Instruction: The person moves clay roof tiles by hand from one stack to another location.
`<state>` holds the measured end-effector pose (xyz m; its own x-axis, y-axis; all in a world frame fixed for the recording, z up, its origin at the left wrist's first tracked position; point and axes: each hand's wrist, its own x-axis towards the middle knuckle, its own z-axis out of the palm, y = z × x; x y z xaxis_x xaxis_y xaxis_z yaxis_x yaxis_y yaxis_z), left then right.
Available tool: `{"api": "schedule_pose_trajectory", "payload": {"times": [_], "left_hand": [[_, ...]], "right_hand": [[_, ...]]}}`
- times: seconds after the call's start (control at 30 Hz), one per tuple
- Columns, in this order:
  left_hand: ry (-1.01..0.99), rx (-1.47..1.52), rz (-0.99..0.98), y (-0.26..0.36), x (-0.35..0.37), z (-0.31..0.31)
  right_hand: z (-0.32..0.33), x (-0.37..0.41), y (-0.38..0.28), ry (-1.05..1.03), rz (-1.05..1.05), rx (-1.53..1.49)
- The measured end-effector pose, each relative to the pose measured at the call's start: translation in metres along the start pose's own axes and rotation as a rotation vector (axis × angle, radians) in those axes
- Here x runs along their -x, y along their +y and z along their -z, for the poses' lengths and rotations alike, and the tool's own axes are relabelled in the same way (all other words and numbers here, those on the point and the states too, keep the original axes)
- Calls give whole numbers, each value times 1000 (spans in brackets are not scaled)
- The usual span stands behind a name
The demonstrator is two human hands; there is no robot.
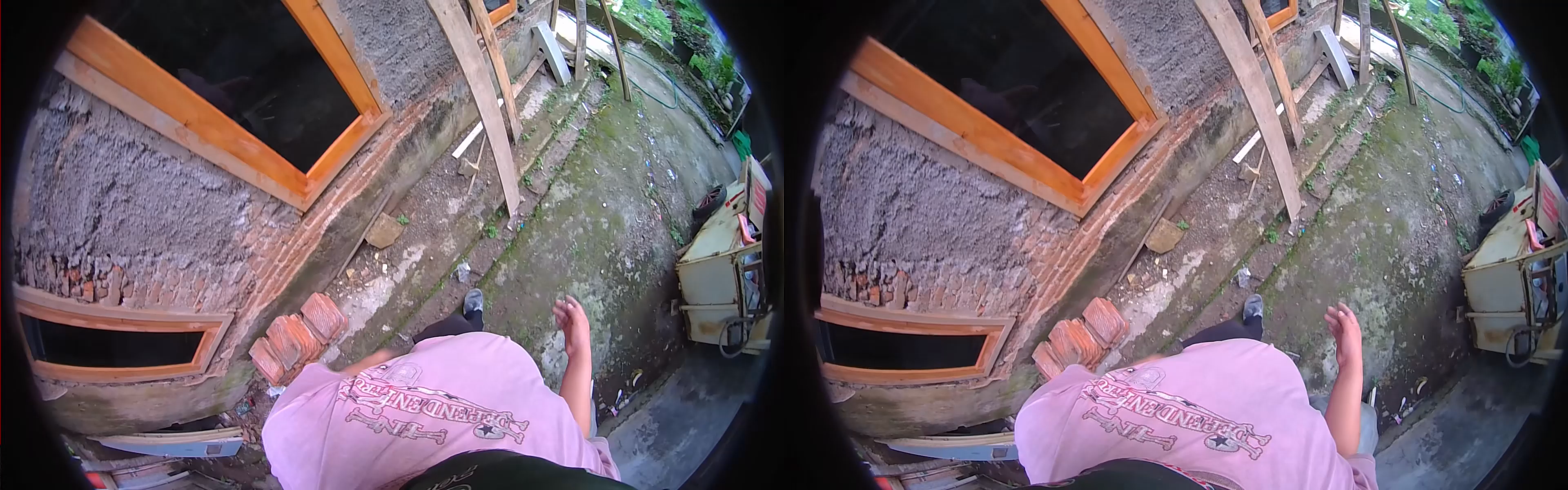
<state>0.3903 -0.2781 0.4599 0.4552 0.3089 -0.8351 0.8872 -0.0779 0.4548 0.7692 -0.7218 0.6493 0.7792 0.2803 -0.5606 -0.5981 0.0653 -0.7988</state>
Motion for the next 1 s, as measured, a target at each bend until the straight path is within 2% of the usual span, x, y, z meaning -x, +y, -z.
{"api": "schedule_pose_trajectory", "payload": {"times": [0.07,0.1,0.13,0.17,0.2,0.23,0.27,0.4,0.5,0.53,0.6,0.63,0.7,0.77,0.9,0.93,0.97,1.0], "left_hand": [[-42,-21,19,46,-80,6],[-56,-10,30,92,-116,17],[159,144,-206,137,-127,15],[55,-10,-267,192,-144,34],[86,-188,-371,230,-174,46],[147,-140,-384,296,-138,52],[128,-208,-483,328,-162,61],[146,-282,-638,470,-173,67],[81,-276,-666,543,-186,41],[70,-283,-660,562,-192,30],[-144,-278,-655,598,-204,-2],[-166,-287,-654,613,-205,-20],[-308,-287,-535,649,-208,-51],[-321,-293,-511,669,-232,-84],[-186,-141,-363,675,-265,-138],[-151,-195,-306,676,-259,-148],[-318,-454,-208,646,-335,-148],[-200,-639,-272,637,-340,-159]], "right_hand": [[17,-36,18,34,-61,80],[29,-52,36,74,-131,169],[45,-64,60,159,-127,267],[68,-75,92,244,-126,368],[111,-96,135,233,-128,362],[150,-99,193,312,-204,436],[159,-81,212,470,-311,366],[126,-98,165,396,-322,357],[119,-122,139,344,-334,344],[124,-128,133,333,-343,339],[135,-136,120,323,-365,323],[148,-142,114,325,-372,315],[180,-156,94,344,-377,294],[222,-178,67,373,-370,275],[300,-220,8,425,-348,218],[320,-232,-9,435,-338,211],[338,-247,-34,444,-324,209],[356,-261,-57,451,-313,207]]}}
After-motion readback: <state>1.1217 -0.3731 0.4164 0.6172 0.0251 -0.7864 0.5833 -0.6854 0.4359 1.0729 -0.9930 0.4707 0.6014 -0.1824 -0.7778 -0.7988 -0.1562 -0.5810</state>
